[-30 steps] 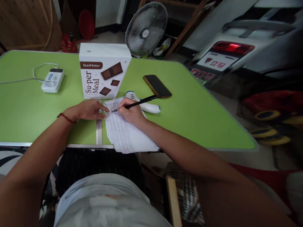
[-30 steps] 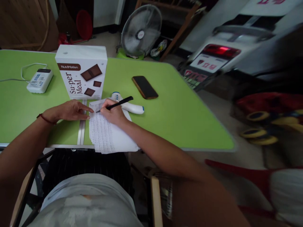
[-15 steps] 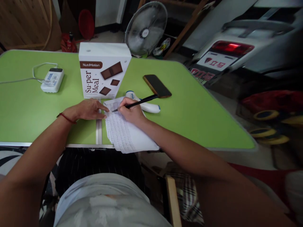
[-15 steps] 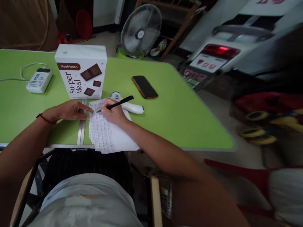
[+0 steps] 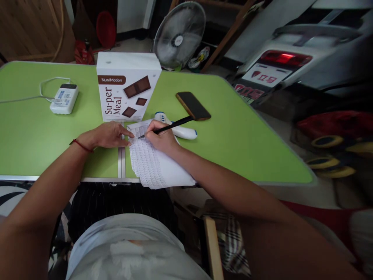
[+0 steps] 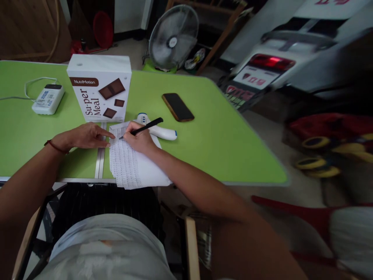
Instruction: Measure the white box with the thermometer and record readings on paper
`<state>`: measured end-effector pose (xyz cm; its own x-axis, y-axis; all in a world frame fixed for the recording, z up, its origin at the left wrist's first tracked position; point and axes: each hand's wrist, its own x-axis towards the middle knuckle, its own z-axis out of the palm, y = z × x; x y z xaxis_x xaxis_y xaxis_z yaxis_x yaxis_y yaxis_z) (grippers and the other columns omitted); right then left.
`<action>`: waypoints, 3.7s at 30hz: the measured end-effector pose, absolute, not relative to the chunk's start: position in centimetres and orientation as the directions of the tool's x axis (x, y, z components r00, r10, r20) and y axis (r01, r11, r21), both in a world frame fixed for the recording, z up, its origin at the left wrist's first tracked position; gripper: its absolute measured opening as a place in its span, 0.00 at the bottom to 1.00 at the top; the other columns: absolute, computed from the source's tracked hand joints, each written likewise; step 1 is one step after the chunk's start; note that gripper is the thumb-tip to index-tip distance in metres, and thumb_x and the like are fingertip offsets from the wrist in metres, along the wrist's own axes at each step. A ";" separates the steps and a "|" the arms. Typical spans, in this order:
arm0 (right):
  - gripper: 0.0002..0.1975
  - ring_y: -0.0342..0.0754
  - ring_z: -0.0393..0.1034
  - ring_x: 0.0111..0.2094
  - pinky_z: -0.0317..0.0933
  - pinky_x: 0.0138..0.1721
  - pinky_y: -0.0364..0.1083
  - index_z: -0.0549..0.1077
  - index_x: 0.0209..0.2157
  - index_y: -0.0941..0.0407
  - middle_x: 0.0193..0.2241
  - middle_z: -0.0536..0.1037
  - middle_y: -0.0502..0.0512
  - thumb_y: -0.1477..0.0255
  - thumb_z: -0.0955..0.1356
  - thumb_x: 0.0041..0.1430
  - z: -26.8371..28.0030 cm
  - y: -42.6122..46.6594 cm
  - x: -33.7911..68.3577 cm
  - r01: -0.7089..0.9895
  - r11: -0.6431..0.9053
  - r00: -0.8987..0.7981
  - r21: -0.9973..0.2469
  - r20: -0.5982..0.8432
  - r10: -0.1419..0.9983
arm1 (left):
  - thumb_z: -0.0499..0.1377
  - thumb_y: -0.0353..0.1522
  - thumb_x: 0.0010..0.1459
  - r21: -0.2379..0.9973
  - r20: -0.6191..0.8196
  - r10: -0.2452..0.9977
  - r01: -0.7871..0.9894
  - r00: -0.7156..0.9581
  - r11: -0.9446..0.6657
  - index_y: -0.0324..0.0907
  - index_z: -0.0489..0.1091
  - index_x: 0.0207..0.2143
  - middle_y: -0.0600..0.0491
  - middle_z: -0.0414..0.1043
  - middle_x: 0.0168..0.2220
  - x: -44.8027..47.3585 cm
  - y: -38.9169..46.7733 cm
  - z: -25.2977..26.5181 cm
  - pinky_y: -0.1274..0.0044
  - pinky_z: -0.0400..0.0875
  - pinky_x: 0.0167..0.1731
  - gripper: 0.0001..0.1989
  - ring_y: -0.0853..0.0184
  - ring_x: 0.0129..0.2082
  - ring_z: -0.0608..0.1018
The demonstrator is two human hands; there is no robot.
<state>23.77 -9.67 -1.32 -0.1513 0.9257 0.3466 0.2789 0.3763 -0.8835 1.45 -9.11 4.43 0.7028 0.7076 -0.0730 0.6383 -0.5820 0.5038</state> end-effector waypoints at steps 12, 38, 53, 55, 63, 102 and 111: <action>0.09 0.41 0.55 0.21 0.54 0.26 0.44 0.63 0.18 0.52 0.16 0.62 0.43 0.78 0.66 0.45 -1.2 -9.6 23.8 0.293 0.375 -0.132 -0.879 0.352 0.927 | 0.63 0.37 0.58 0.504 -0.084 0.707 0.642 0.703 -0.578 0.38 0.81 0.49 0.56 0.70 0.19 1.4 -9.2 4.6 0.79 0.56 0.26 0.19 0.72 0.21 0.67; 0.09 0.40 0.56 0.21 0.56 0.27 0.44 0.64 0.19 0.52 0.16 0.63 0.42 0.77 0.67 0.47 -1.3 -9.8 23.9 0.264 0.392 -0.198 -0.881 0.348 0.916 | 0.64 0.36 0.56 0.541 -0.094 0.674 0.606 0.732 -0.583 0.40 0.83 0.46 0.57 0.71 0.21 1.6 -9.4 4.9 0.81 0.58 0.25 0.17 0.74 0.21 0.67; 0.09 0.41 0.56 0.22 0.55 0.27 0.44 0.63 0.18 0.52 0.16 0.64 0.43 0.79 0.66 0.45 -0.9 -9.9 23.7 0.284 0.381 -0.224 -0.880 0.325 0.919 | 0.64 0.36 0.56 0.584 -0.066 0.659 0.564 0.750 -0.584 0.39 0.82 0.46 0.56 0.72 0.21 1.4 -9.2 4.6 0.82 0.58 0.25 0.17 0.75 0.21 0.66; 0.09 0.41 0.56 0.22 0.54 0.27 0.44 0.64 0.19 0.53 0.16 0.64 0.43 0.79 0.66 0.45 -0.9 -9.9 23.8 0.279 0.384 -0.235 -0.880 0.326 0.916 | 0.64 0.36 0.56 0.584 -0.064 0.659 0.564 0.749 -0.584 0.38 0.83 0.45 0.56 0.72 0.21 1.4 -9.2 4.6 0.82 0.58 0.25 0.17 0.75 0.21 0.66; 0.09 0.41 0.56 0.21 0.55 0.26 0.45 0.64 0.18 0.52 0.16 0.64 0.43 0.78 0.66 0.45 -1.0 -9.9 23.8 0.275 0.381 -0.202 -0.883 0.334 0.921 | 0.64 0.36 0.56 0.585 -0.070 0.664 0.569 0.745 -0.577 0.38 0.83 0.46 0.56 0.72 0.21 1.5 -9.3 4.7 0.81 0.59 0.26 0.17 0.74 0.21 0.67; 0.10 0.41 0.55 0.22 0.54 0.27 0.45 0.63 0.18 0.52 0.16 0.62 0.43 0.80 0.66 0.45 -1.1 -9.9 24.1 0.293 0.368 -0.198 -0.882 0.321 0.926 | 0.65 0.35 0.56 0.588 -0.072 0.670 0.574 0.739 -0.569 0.39 0.83 0.45 0.57 0.71 0.21 1.6 -9.4 4.9 0.80 0.59 0.27 0.16 0.73 0.21 0.67; 0.10 0.40 0.54 0.21 0.53 0.26 0.44 0.62 0.18 0.52 0.16 0.62 0.42 0.79 0.65 0.45 -1.0 -9.9 23.8 0.297 0.387 -0.155 -0.873 0.356 0.922 | 0.63 0.37 0.57 0.552 -0.114 0.671 0.608 0.733 -0.570 0.39 0.82 0.48 0.56 0.74 0.22 1.8 -9.7 5.3 0.80 0.61 0.28 0.19 0.72 0.22 0.70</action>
